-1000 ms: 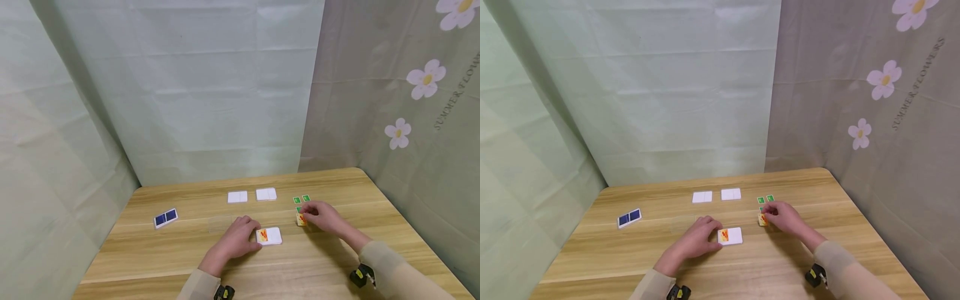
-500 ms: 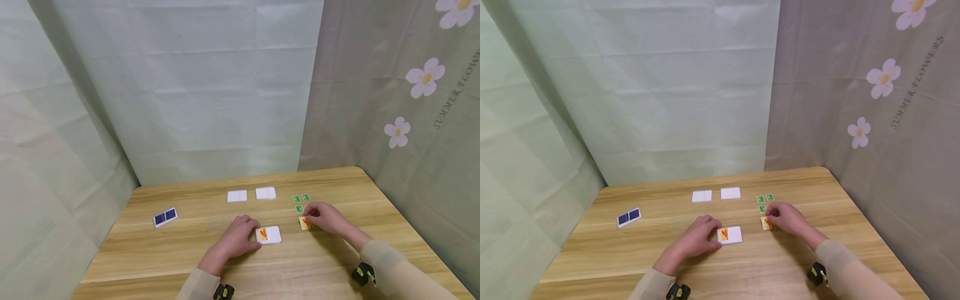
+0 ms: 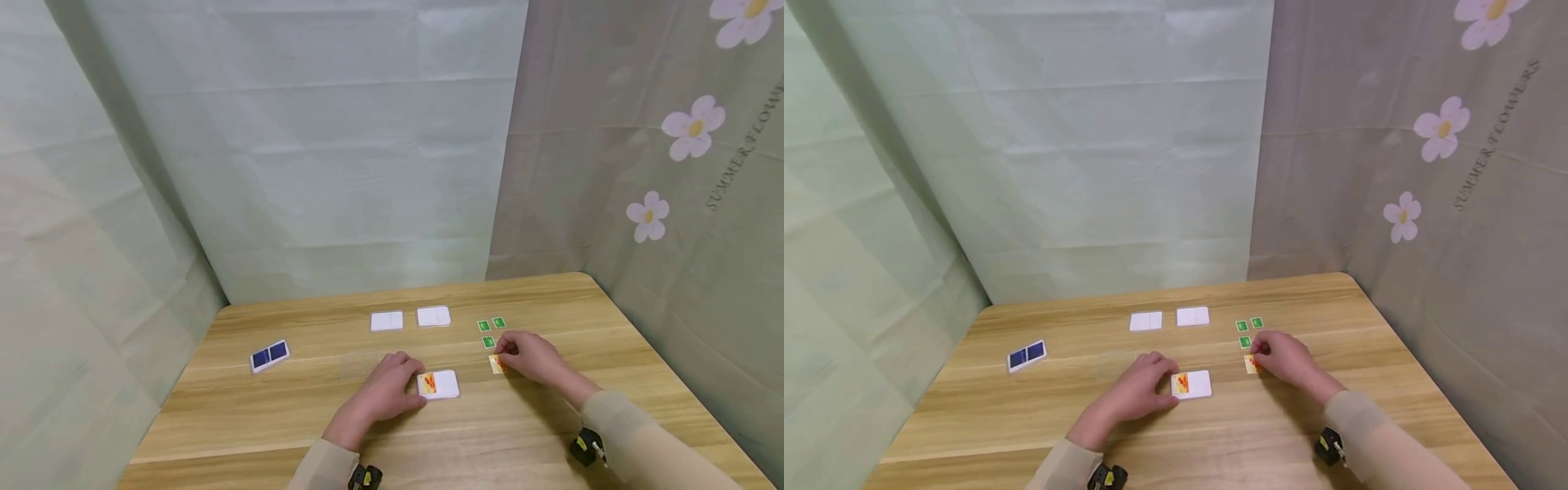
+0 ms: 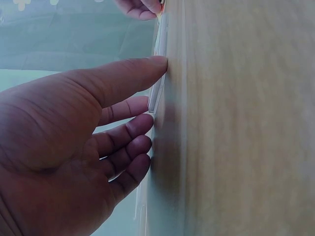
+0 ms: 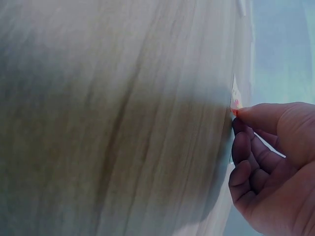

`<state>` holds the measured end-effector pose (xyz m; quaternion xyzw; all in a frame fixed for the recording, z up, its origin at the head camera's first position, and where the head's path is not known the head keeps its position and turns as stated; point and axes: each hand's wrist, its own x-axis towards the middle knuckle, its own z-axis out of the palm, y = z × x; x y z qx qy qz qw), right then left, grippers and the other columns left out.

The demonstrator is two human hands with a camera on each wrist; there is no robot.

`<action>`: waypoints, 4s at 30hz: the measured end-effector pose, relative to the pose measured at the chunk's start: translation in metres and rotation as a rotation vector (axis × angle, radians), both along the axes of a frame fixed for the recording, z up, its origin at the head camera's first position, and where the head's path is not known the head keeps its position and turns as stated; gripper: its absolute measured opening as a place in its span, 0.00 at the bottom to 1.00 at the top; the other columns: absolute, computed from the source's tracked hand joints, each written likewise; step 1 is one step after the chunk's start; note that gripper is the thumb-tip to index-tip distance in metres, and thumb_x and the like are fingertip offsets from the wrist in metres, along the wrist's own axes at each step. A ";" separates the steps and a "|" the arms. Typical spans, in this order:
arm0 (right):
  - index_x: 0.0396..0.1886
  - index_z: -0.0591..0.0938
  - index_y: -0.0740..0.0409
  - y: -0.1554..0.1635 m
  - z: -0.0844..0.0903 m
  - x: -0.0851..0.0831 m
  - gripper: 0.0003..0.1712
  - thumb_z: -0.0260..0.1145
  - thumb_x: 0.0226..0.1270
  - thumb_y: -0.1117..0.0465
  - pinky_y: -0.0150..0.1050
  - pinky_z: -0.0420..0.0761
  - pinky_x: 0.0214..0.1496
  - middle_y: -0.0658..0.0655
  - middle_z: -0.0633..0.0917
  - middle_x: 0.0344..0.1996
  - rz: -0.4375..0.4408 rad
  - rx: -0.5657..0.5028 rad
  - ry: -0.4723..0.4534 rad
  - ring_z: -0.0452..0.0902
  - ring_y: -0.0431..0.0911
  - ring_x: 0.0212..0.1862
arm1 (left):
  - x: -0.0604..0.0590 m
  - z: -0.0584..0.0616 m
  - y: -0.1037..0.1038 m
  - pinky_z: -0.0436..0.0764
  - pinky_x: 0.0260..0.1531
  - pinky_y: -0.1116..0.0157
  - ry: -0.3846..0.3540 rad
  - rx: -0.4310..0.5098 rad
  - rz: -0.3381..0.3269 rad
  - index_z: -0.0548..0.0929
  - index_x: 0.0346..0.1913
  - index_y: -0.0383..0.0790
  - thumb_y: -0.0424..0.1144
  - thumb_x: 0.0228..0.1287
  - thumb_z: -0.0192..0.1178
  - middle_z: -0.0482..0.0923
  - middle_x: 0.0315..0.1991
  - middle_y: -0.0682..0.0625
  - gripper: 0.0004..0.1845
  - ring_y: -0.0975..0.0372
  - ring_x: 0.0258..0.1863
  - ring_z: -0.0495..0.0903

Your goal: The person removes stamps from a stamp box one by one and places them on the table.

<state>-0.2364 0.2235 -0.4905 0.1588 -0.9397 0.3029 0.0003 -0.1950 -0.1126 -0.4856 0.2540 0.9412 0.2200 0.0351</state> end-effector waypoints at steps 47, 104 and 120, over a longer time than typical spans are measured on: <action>0.45 0.89 0.57 -0.036 0.017 0.008 0.05 0.75 0.73 0.67 0.43 0.80 0.39 0.46 0.84 0.33 -0.005 -0.007 0.026 0.78 0.41 0.36 | -0.002 -0.003 -0.001 0.79 0.62 0.54 0.006 -0.006 -0.001 0.87 0.60 0.43 0.46 0.62 0.83 0.81 0.57 0.50 0.26 0.57 0.56 0.76; 0.48 0.92 0.55 -0.105 0.006 0.015 0.08 0.79 0.74 0.59 0.44 0.82 0.51 0.46 0.87 0.39 0.202 -0.066 -0.153 0.79 0.42 0.43 | 0.000 0.001 0.001 0.80 0.58 0.55 -0.017 -0.021 -0.018 0.86 0.56 0.38 0.44 0.62 0.82 0.80 0.52 0.50 0.24 0.56 0.53 0.75; 0.43 0.89 0.58 -0.109 0.010 0.008 0.10 0.81 0.72 0.59 0.43 0.80 0.50 0.47 0.86 0.37 0.296 -0.089 -0.188 0.78 0.43 0.42 | -0.003 0.005 0.000 0.80 0.60 0.55 -0.015 -0.039 -0.011 0.86 0.57 0.38 0.45 0.63 0.82 0.81 0.54 0.48 0.25 0.54 0.56 0.75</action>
